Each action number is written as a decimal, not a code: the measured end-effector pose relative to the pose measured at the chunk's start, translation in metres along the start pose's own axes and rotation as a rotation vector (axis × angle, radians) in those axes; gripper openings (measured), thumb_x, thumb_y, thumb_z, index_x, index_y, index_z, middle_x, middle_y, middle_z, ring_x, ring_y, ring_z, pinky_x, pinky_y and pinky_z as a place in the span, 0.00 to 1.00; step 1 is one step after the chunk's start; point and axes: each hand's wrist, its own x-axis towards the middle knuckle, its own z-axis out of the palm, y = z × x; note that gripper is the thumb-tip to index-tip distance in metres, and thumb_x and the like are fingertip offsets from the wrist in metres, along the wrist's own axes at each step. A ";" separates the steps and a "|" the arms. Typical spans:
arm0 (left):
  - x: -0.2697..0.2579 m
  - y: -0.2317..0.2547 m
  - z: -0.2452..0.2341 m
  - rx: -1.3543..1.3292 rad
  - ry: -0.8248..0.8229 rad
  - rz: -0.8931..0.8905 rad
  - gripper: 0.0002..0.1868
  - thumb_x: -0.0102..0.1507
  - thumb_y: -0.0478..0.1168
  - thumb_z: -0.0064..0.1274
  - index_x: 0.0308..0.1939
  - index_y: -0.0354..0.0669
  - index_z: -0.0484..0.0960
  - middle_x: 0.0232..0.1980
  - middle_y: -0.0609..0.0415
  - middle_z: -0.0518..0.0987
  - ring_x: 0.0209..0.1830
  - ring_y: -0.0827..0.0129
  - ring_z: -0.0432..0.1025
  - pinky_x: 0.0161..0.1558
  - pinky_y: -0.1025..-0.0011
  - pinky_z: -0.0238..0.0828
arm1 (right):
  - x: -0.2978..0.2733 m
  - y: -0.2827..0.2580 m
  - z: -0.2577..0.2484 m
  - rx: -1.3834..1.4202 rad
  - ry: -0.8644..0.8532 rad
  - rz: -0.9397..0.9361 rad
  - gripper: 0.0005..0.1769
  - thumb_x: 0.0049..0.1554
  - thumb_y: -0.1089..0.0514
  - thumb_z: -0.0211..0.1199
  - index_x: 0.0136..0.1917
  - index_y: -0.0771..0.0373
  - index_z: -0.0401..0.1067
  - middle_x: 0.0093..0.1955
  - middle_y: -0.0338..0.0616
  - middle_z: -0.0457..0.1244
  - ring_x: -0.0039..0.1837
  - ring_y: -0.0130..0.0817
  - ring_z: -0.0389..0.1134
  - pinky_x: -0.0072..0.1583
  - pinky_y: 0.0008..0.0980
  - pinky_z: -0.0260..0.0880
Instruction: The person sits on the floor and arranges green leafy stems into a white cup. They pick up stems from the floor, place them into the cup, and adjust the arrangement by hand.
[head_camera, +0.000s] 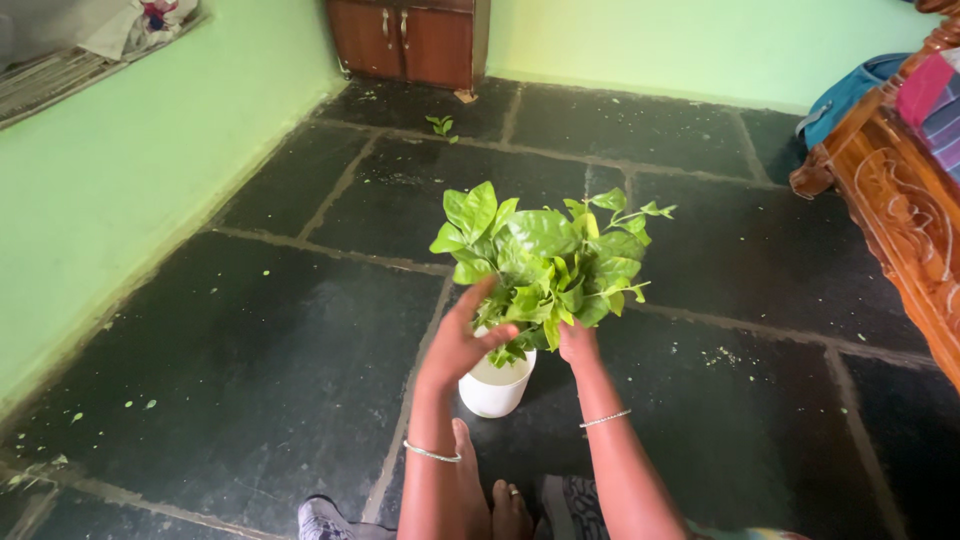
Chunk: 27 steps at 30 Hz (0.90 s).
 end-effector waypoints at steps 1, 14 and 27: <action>-0.001 -0.002 -0.005 0.015 0.038 -0.015 0.45 0.55 0.42 0.69 0.73 0.35 0.66 0.73 0.41 0.71 0.75 0.58 0.63 0.72 0.65 0.55 | 0.000 0.000 -0.001 -0.021 -0.020 0.010 0.24 0.62 0.53 0.53 0.70 0.56 0.67 0.71 0.48 0.64 0.70 0.46 0.65 0.69 0.41 0.63; -0.004 -0.019 -0.013 0.130 0.080 -0.112 0.40 0.56 0.45 0.67 0.69 0.33 0.70 0.71 0.42 0.73 0.72 0.57 0.67 0.69 0.64 0.59 | -0.010 -0.002 0.009 -0.033 -0.018 0.036 0.21 0.62 0.54 0.57 0.68 0.58 0.69 0.65 0.49 0.66 0.64 0.44 0.67 0.64 0.41 0.66; 0.003 -0.073 0.048 0.347 0.042 -0.200 0.65 0.44 0.51 0.77 0.76 0.40 0.53 0.72 0.39 0.66 0.74 0.40 0.55 0.71 0.56 0.55 | -0.001 -0.005 0.004 0.963 -0.004 0.188 0.25 0.58 0.60 0.67 0.67 0.69 0.68 0.62 0.46 0.65 0.60 0.36 0.68 0.60 0.39 0.71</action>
